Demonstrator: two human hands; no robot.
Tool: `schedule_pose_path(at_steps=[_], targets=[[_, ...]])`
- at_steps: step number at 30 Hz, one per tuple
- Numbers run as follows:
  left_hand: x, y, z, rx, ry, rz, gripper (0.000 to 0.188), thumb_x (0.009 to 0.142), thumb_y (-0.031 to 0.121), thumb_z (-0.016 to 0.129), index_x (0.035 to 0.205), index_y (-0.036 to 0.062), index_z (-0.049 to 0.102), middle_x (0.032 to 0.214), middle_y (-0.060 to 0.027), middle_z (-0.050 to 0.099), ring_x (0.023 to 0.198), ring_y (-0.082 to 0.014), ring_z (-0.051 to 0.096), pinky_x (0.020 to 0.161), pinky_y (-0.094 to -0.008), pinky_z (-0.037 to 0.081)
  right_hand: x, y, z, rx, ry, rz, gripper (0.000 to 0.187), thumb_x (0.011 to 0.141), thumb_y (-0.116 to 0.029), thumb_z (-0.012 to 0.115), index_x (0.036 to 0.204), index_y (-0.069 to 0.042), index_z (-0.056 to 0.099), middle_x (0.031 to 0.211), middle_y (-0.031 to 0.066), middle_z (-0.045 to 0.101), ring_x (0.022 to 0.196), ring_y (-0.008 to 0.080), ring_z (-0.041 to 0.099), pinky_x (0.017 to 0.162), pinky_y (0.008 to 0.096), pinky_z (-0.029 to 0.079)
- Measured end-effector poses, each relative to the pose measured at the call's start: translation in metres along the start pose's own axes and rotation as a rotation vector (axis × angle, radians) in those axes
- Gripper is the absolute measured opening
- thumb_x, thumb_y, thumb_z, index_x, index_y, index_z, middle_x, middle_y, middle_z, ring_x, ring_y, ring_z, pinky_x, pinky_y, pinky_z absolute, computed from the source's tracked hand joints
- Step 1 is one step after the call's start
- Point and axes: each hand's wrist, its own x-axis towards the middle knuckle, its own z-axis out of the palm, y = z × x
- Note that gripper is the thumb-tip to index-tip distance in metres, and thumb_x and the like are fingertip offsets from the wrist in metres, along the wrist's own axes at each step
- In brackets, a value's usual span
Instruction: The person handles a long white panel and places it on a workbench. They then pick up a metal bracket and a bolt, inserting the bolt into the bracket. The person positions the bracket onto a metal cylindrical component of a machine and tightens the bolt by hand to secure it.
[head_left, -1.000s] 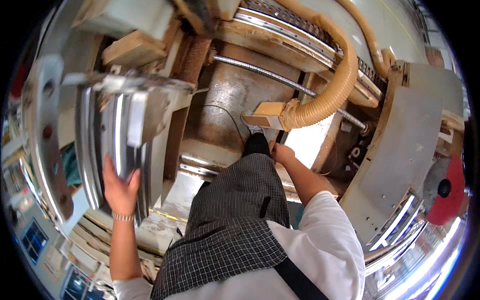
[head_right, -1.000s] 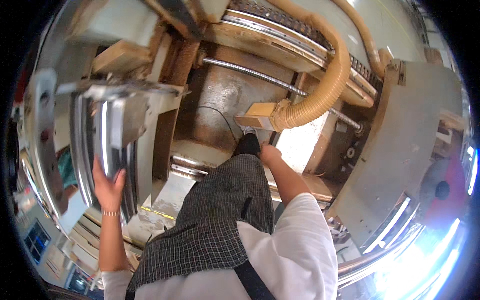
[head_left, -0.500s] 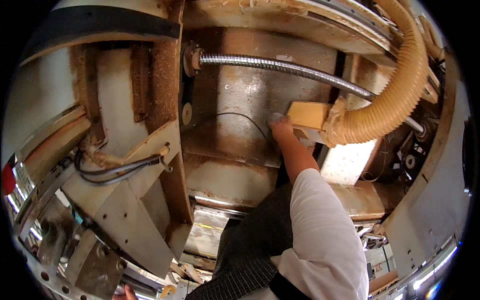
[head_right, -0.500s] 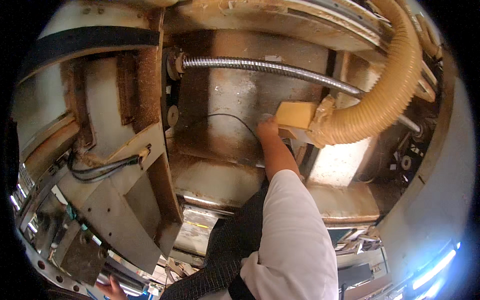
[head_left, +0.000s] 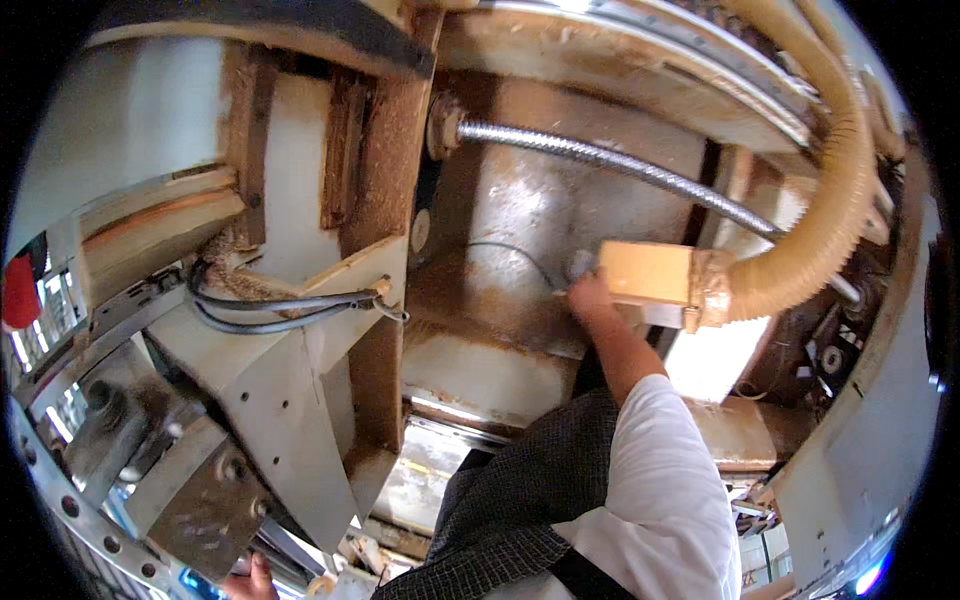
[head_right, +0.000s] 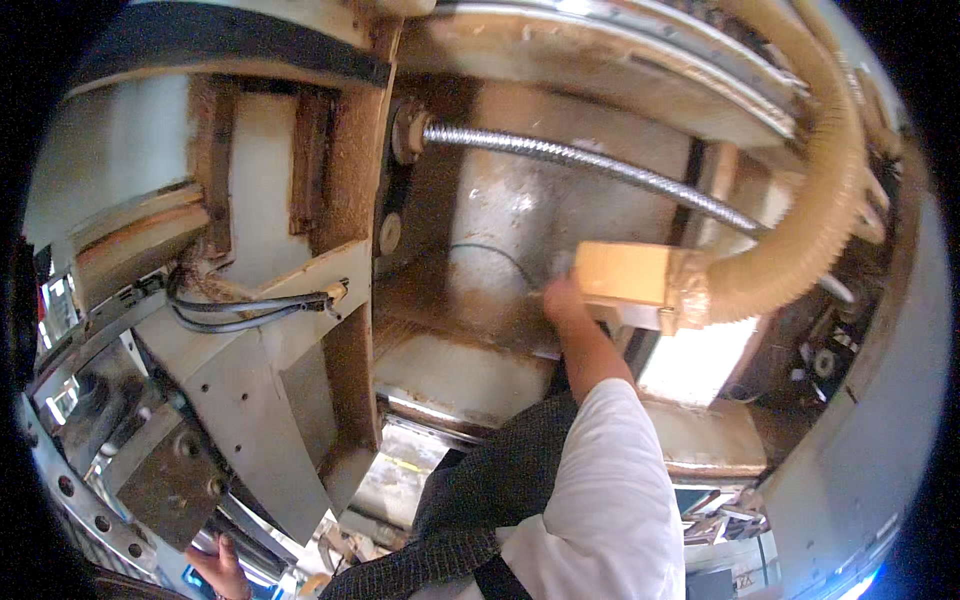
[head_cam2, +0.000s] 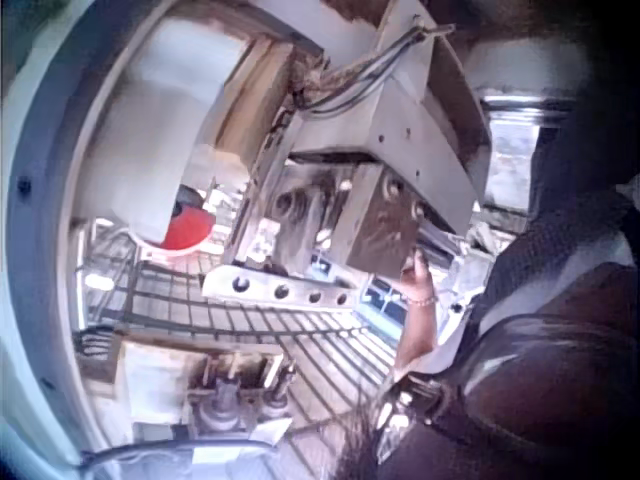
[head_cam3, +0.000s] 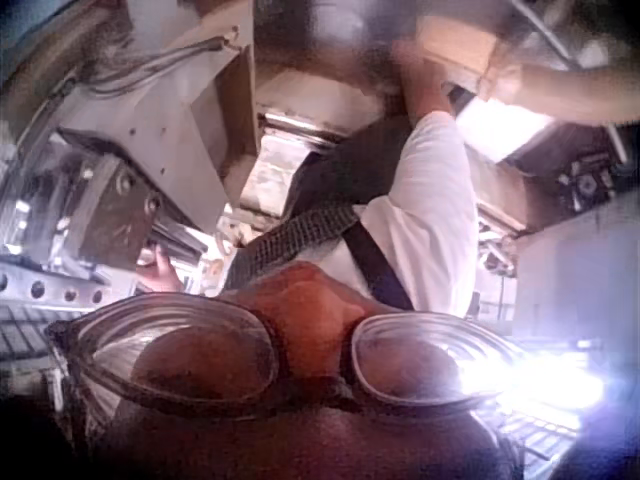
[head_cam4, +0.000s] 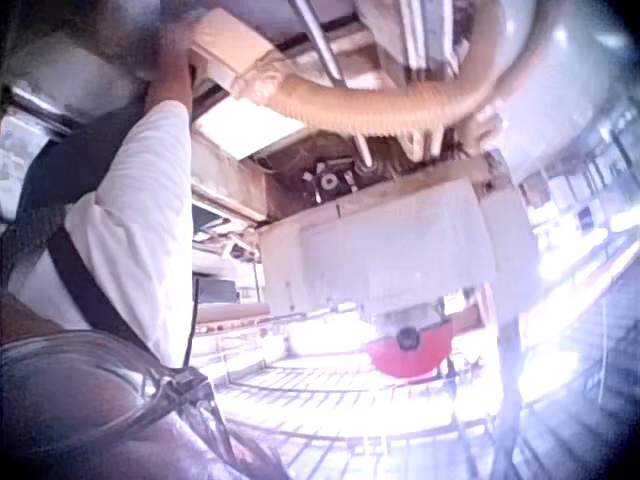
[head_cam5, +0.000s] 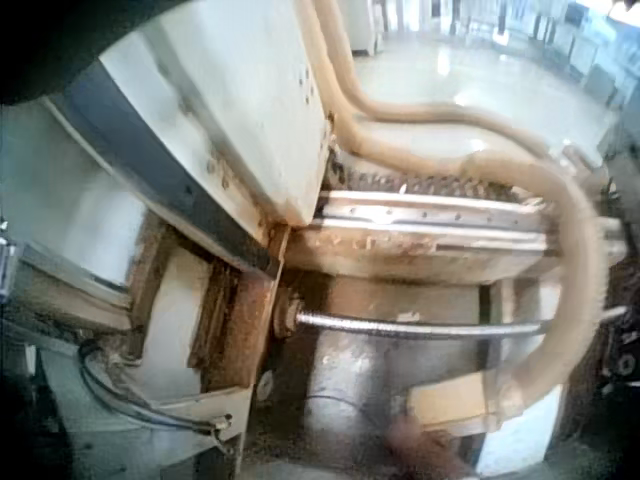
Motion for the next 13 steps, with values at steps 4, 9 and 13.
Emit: schedule_pose_path(at_steps=[4,9,13], targets=[[0.005,0.005,0.018,-0.174,0.112,-0.002,0.091,0.077,0.014,0.072,0.148,-0.0033,0.016,0.153,-0.0205,0.022,0.142,-0.0287,0.022,0.115,-0.0372,0.018,-0.087,-0.028,-0.117,0.081,0.18,-0.14,0.02,0.084,-0.023,0.054,0.095,-0.013,0.068,0.097,0.0055,0.066,0.099,0.0226,0.059,0.09,0.0497,0.037],[0.024,0.039,-0.001,-0.081,0.162,0.188,0.089,0.068,0.018,0.079,0.14,-0.0049,0.033,0.136,-0.0252,0.045,0.125,-0.0398,0.045,0.105,-0.0402,0.037,-0.239,-0.029,-0.271,0.322,0.484,-0.531,0.01,0.078,-0.026,0.062,0.08,-0.016,0.065,0.084,0.0043,0.064,0.088,0.0243,0.061,0.078,0.0446,0.038],[0.021,0.04,0.001,-0.102,0.27,0.316,0.075,0.075,0.019,0.073,0.138,-0.0035,0.037,0.136,-0.025,0.044,0.127,-0.0414,0.042,0.108,-0.0442,0.034,-0.354,-0.052,-0.382,0.451,0.696,-0.738,0.02,0.085,-0.032,0.058,0.079,-0.014,0.062,0.08,0.0055,0.062,0.086,0.0262,0.06,0.078,0.0442,0.04]])
